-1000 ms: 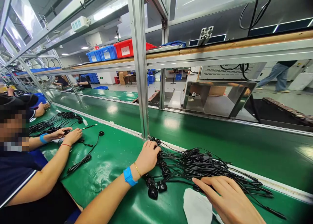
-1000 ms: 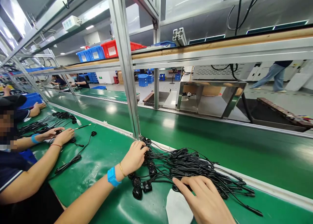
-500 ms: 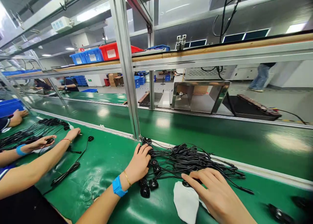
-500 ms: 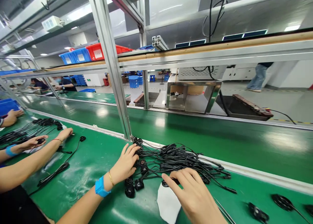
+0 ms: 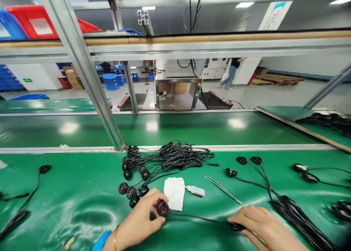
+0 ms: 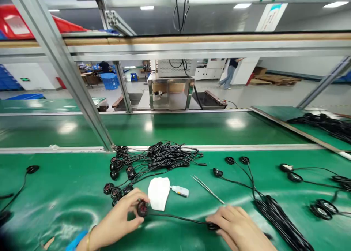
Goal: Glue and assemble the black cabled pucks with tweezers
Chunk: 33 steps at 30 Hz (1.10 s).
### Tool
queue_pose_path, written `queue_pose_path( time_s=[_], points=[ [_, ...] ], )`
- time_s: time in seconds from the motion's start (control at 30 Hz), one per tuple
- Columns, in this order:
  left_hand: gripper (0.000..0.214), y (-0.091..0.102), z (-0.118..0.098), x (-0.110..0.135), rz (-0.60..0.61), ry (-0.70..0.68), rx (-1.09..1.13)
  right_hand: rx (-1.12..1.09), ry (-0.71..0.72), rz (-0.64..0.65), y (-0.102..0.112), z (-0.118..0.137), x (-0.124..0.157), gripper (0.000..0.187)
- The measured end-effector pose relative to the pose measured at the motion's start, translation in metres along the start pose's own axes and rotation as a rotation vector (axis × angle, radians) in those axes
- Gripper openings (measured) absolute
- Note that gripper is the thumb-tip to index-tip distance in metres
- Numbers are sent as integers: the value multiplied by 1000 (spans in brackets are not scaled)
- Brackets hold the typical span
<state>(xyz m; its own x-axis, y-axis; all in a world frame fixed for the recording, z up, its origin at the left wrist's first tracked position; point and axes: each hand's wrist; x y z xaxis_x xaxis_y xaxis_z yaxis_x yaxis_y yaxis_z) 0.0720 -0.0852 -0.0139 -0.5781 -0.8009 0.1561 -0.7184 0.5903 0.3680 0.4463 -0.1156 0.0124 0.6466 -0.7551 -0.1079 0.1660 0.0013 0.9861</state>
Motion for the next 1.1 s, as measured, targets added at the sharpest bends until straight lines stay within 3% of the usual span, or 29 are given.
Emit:
queue_pose_path(
  time_s=[0.1,0.27,0.4,0.47,0.57,0.67,0.77,0.93,1.1],
  points=[
    [45,-18,8,-8,-44,-20,188,-70,-57,-24,-27,7,-5,21],
    [40,-30,11,-13,-160,-62,279,-276,-100,7,-37,57,-69,34],
    [40,-31,11,-12,-194,-60,513,-497,-75,72,-51,73,-105,20],
    [38,-30,11,-12,-190,-76,649,-580,-61,11,-62,74,-109,14],
    [39,-28,13,-11,-194,-66,735,-556,28,-171,-75,75,-105,20],
    [39,-29,15,-9,-151,24,799,-420,181,-280,-77,79,-103,26],
    [38,-31,13,-9,-112,59,929,-399,230,-339,-72,83,-105,29],
    [35,-34,10,-11,-68,29,1001,-518,195,-313,-67,86,-107,32],
    [40,-35,18,-5,-95,95,936,-465,195,-258,-65,89,-107,27]
  ],
)
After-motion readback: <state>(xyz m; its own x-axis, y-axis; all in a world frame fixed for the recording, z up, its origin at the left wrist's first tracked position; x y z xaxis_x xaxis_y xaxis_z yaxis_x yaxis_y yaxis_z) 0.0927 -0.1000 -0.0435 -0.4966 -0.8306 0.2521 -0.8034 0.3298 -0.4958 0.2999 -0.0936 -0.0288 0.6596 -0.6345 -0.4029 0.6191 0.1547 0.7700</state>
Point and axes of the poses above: each hand's wrist, its own x-axis away from the middle knuckle, its own y-axis out of the back of the hand, z = x × y, and after that the axes turned 8 degrees about z, right-handed
